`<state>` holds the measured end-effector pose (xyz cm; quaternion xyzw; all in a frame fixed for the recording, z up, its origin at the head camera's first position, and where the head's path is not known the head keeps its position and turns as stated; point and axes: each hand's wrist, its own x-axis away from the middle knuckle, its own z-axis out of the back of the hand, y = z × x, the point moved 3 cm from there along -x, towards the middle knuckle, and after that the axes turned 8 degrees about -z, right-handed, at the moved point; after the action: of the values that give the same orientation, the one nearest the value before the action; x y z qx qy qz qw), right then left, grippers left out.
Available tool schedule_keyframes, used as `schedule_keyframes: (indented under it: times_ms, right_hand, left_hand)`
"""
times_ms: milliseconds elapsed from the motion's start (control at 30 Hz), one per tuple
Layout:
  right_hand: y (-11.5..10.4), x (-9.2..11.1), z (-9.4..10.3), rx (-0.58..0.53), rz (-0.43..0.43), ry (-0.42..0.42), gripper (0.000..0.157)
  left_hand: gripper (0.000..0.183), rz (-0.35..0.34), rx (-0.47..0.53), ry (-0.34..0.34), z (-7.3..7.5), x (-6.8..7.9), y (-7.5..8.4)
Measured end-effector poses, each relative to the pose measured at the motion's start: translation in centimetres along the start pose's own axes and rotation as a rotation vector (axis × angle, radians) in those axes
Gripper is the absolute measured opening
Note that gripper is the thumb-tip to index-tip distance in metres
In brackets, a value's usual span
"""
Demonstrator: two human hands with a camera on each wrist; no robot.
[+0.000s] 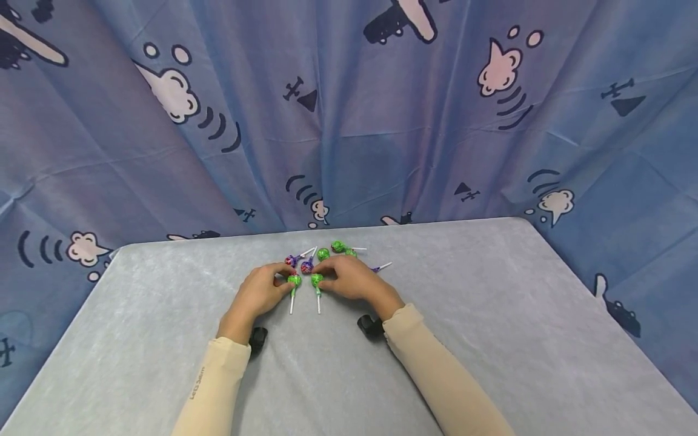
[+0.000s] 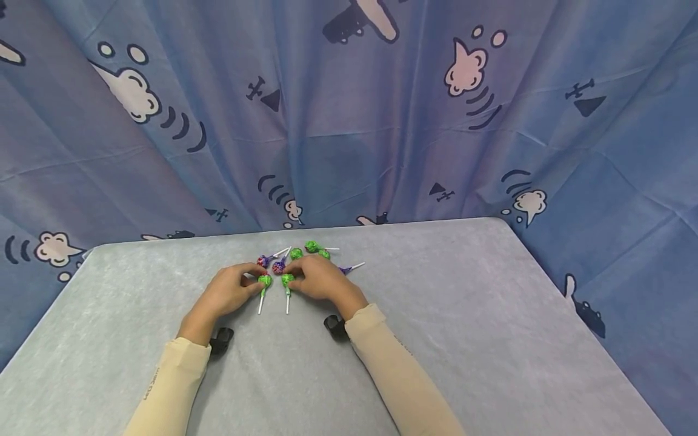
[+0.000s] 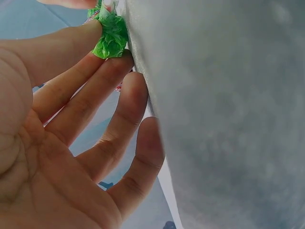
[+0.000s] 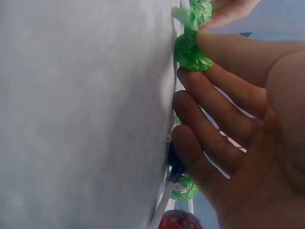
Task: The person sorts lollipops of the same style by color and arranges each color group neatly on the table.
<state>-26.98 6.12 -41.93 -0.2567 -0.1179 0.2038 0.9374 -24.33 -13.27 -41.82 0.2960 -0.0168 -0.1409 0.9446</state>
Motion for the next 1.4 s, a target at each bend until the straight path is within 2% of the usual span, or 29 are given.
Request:
schedule_keyframes:
  times_ms: [333, 767, 1000, 1233, 1400]
  right_hand:
    - [0.3, -0.2, 0.3, -0.04, -0.038, 0.044, 0.029]
    - [0.1, -0.2, 0.2, -0.034, -0.043, 0.049, 0.03]
    - [0.9, 0.3, 2.1, -0.08, -0.037, 0.076, 0.031]
    - [3.3, 1.1, 4.9, -0.134, -0.102, 0.131, 0.033]
    - [4.8, 1.2, 5.4, -0.147, -0.127, 0.137, 0.034]
  left_hand:
    - [0.028, -0.02, -0.01, 0.003, -0.1, -0.7, 0.1]
    - [0.028, -0.001, 0.005, 0.004, -0.1, -0.2, -0.3]
    - [0.028, 0.013, 0.005, -0.001, -0.2, -0.1, -0.4]
    - [0.026, 0.011, 0.017, 0.002, -0.1, -0.2, -0.2]
    - [0.026, 0.013, 0.014, 0.003, -0.1, -0.3, -0.2]
